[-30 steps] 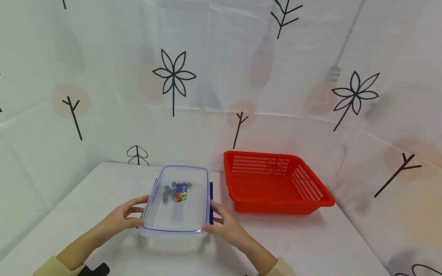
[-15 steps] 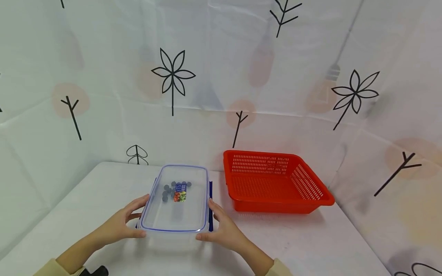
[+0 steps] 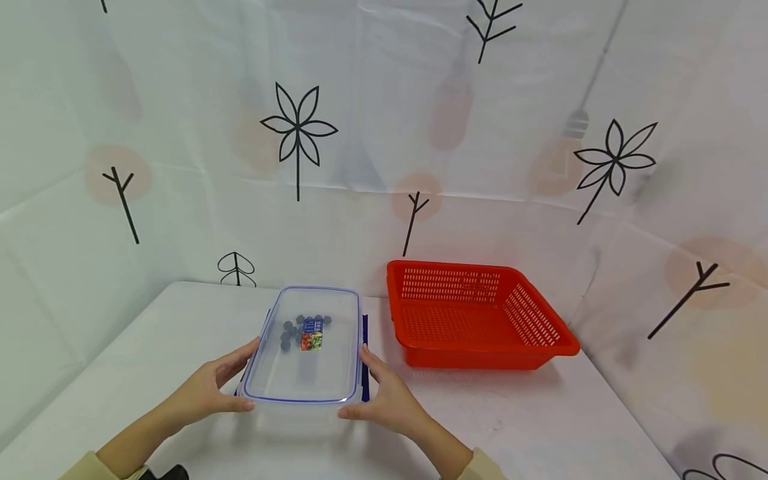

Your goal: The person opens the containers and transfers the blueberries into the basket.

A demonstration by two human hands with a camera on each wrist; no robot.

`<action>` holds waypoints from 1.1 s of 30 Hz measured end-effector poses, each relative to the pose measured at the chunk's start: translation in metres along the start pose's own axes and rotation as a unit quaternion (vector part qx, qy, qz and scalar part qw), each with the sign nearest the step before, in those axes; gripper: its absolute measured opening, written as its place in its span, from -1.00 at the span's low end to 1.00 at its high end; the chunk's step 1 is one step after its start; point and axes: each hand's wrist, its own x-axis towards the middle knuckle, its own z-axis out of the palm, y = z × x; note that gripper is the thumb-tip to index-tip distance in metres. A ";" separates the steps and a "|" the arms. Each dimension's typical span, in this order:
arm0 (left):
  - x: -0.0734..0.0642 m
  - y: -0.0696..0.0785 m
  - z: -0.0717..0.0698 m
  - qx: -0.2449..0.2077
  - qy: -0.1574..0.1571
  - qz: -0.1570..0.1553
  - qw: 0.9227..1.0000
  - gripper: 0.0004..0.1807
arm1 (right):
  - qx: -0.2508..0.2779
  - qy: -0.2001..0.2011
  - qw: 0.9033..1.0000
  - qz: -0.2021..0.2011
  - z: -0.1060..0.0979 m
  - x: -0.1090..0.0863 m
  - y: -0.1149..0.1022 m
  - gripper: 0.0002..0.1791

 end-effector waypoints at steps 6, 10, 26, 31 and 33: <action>-0.001 0.000 0.000 -0.012 0.001 0.003 1.000 0.09 | 0.002 0.004 1.000 0.013 0.001 0.000 -0.003 0.16; -0.001 0.000 0.000 -0.016 0.004 0.001 1.000 0.08 | 0.006 0.007 1.000 0.018 0.001 -0.001 -0.004 0.15; 0.001 0.001 0.002 -0.056 -0.001 -0.006 0.998 0.07 | 0.038 0.028 0.998 0.047 0.002 -0.001 -0.011 0.14; 0.000 -0.002 0.003 -0.092 -0.011 -0.007 0.996 0.07 | 0.048 0.022 0.998 0.035 0.003 -0.001 -0.013 0.12; 0.000 -0.002 0.003 -0.100 -0.012 -0.005 0.995 0.07 | 0.059 0.015 0.998 0.026 0.002 -0.001 -0.014 0.11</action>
